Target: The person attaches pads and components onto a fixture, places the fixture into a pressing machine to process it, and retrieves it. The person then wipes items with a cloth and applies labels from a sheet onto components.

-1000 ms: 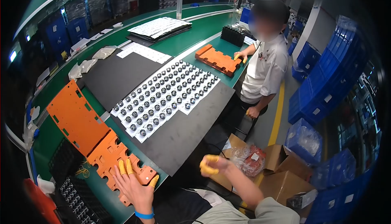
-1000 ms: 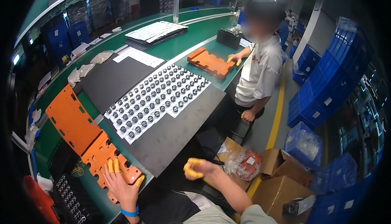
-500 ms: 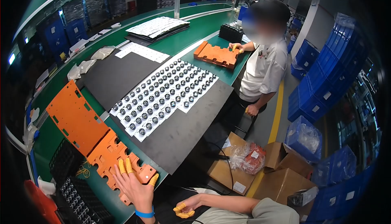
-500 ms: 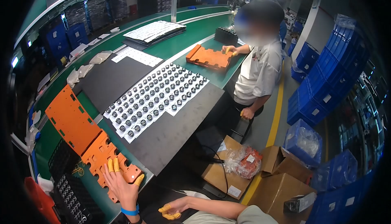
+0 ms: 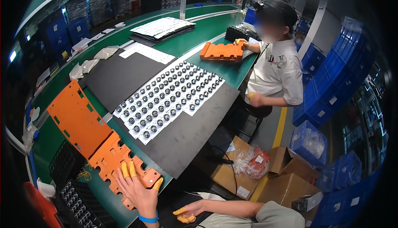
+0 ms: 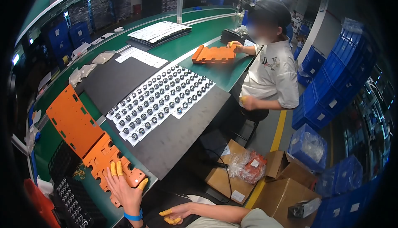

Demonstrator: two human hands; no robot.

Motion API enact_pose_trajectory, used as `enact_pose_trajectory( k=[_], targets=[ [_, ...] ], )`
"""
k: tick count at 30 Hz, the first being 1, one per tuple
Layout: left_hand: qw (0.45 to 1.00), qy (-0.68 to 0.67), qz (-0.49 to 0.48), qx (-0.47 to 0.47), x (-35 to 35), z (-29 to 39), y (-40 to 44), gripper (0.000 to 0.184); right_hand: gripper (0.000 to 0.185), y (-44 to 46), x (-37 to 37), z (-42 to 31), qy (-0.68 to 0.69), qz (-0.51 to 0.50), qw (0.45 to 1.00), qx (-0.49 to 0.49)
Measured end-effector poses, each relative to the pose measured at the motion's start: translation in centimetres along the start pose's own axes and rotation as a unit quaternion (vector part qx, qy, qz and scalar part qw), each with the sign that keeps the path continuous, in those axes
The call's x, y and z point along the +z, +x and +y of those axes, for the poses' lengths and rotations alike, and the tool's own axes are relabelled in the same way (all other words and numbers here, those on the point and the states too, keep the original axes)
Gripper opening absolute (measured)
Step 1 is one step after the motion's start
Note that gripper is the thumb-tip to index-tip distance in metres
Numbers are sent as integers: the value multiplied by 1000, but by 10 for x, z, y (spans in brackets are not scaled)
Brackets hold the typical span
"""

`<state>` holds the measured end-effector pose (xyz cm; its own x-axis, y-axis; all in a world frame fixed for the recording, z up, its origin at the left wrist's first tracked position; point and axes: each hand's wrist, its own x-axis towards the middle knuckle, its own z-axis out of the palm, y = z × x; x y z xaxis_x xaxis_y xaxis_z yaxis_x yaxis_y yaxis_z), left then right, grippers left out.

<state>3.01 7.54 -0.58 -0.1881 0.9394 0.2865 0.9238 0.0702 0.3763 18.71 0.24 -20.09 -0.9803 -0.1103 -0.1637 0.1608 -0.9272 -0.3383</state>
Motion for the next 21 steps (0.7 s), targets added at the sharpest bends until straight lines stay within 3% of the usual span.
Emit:
enact_pose_trajectory(
  k=[14,21],
  targets=[
    [1000,0,-10,4,-1,-2,0,108,64,6,-6,3,21,-1,1000,0],
    [1000,-10,20,11,-1,2,-1,101,63,9,-15,7,30,8,999,-7]
  ],
)
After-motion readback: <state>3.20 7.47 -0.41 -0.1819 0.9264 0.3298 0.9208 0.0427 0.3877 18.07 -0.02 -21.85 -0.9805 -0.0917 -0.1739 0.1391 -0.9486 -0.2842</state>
